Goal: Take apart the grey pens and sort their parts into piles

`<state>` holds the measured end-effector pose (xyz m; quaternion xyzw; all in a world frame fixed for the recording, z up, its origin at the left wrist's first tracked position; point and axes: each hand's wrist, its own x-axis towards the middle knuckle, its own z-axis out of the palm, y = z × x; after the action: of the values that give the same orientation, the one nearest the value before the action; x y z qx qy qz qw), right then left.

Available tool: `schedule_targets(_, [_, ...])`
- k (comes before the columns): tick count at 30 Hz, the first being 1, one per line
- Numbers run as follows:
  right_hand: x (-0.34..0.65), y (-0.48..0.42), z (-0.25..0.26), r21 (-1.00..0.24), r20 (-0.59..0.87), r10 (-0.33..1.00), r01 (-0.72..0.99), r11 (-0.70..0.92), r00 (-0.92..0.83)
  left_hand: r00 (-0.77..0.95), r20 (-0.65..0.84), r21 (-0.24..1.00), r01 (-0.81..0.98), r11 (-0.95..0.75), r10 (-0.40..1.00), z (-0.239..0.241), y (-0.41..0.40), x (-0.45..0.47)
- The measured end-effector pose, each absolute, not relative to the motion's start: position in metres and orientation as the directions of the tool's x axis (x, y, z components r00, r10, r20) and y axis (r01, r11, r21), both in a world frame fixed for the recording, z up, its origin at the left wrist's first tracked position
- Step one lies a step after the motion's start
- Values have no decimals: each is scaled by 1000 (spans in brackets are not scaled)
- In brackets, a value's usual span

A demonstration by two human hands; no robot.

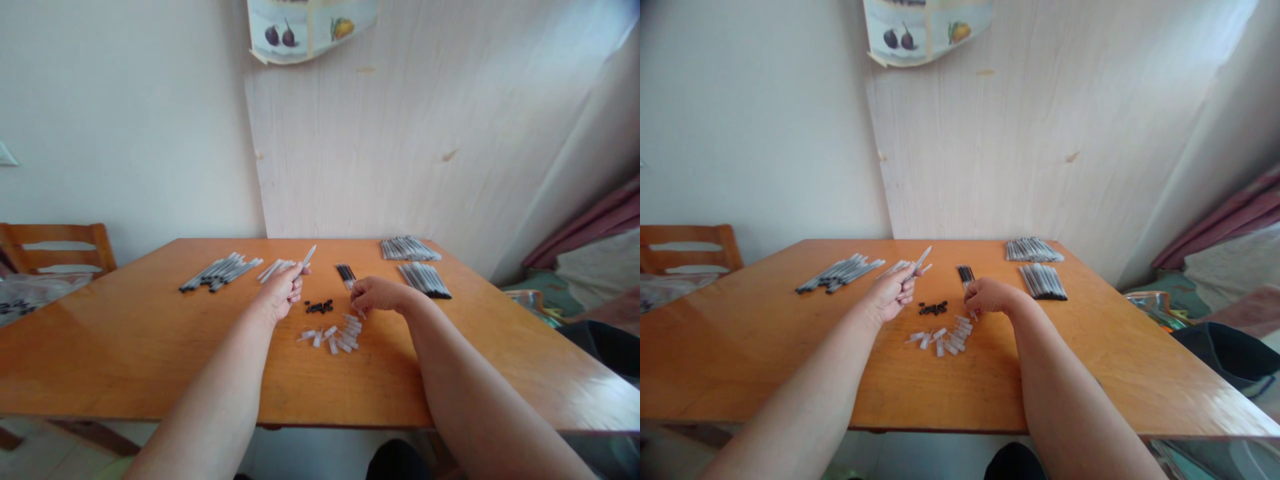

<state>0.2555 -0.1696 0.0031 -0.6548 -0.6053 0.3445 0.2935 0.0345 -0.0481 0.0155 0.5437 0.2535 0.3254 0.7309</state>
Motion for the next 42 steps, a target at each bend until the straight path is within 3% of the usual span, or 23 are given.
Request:
schedule_targets(12, [253,-168,4,-717,-196,979,671,-187,63,649,-16,961,-200,191,761,11,-44,36])
schedule_targets(21, [245,-169,9,-759,-274,961,610,-229,21,621,-28,962,-197,191,783,12,-44,37])
schedule_targets(28, [249,-169,5,-774,-122,991,619,-129,53,565,-53,970,-168,178,823,12,-45,38])
schedule_targets(35, [230,-163,11,-773,65,973,628,-90,219,580,-49,959,-201,201,813,11,-45,41])
schedule_targets(42, [200,-158,13,-800,173,965,600,20,198,625,4,953,-240,187,781,10,-49,44])
